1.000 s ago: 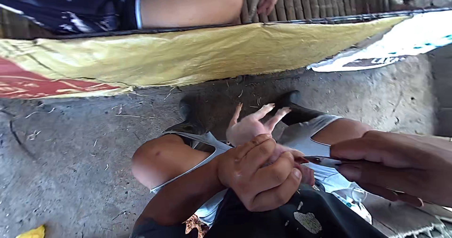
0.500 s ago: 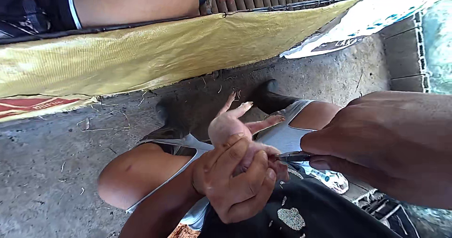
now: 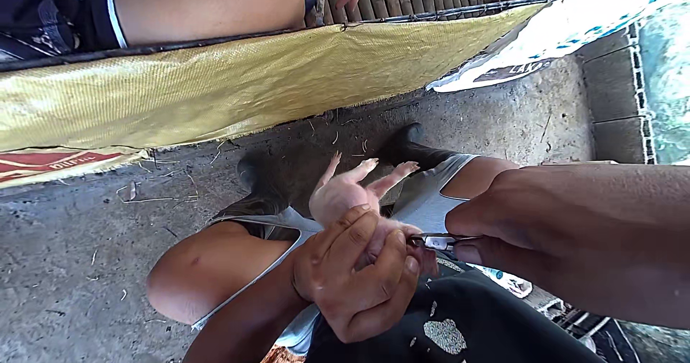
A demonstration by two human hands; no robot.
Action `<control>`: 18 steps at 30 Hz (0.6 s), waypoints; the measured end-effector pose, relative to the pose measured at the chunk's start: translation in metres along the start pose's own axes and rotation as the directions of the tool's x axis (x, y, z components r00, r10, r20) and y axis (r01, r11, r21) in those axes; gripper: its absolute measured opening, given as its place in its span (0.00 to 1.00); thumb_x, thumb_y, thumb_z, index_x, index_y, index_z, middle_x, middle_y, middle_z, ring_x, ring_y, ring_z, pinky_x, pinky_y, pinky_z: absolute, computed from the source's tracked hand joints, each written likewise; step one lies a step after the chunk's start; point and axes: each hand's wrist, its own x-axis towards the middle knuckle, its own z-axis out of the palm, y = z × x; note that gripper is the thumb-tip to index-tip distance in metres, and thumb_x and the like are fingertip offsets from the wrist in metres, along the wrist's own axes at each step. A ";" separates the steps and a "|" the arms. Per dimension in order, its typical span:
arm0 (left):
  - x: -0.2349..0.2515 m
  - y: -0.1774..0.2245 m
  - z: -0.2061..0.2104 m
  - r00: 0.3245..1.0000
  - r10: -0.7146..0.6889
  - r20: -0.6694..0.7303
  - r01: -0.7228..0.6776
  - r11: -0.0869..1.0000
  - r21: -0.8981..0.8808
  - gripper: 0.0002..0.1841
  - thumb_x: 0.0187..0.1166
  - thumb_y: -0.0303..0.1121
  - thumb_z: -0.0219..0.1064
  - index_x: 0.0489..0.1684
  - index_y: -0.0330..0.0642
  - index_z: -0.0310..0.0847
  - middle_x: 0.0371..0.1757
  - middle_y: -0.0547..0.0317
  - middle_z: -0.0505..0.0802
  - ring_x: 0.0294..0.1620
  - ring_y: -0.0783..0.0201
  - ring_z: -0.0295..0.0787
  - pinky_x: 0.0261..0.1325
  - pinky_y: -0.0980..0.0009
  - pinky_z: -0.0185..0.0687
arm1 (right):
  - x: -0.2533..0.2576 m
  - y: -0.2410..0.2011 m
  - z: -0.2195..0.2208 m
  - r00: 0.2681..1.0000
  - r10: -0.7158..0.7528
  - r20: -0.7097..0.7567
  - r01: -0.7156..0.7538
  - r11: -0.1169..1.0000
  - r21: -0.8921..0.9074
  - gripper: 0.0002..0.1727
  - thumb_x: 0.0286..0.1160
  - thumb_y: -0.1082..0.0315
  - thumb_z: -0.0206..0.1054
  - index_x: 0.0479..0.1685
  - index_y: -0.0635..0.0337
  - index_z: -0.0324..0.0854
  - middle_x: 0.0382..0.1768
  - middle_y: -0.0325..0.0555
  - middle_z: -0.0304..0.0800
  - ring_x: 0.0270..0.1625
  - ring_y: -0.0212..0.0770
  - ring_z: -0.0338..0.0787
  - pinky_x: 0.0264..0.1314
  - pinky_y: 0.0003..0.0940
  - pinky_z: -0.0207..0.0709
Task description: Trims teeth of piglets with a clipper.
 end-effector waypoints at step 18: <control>-0.003 0.003 0.004 1.000 0.000 0.014 0.000 1.000 -0.008 0.12 0.78 0.29 0.70 0.57 0.36 0.85 0.56 0.45 0.94 0.61 0.47 0.90 0.73 0.53 0.80 | 0.004 0.027 -0.005 0.945 -0.005 0.326 -0.198 0.786 0.586 0.17 0.91 0.51 0.56 0.38 0.48 0.83 0.17 0.36 0.85 0.14 0.30 0.83 0.15 0.26 0.78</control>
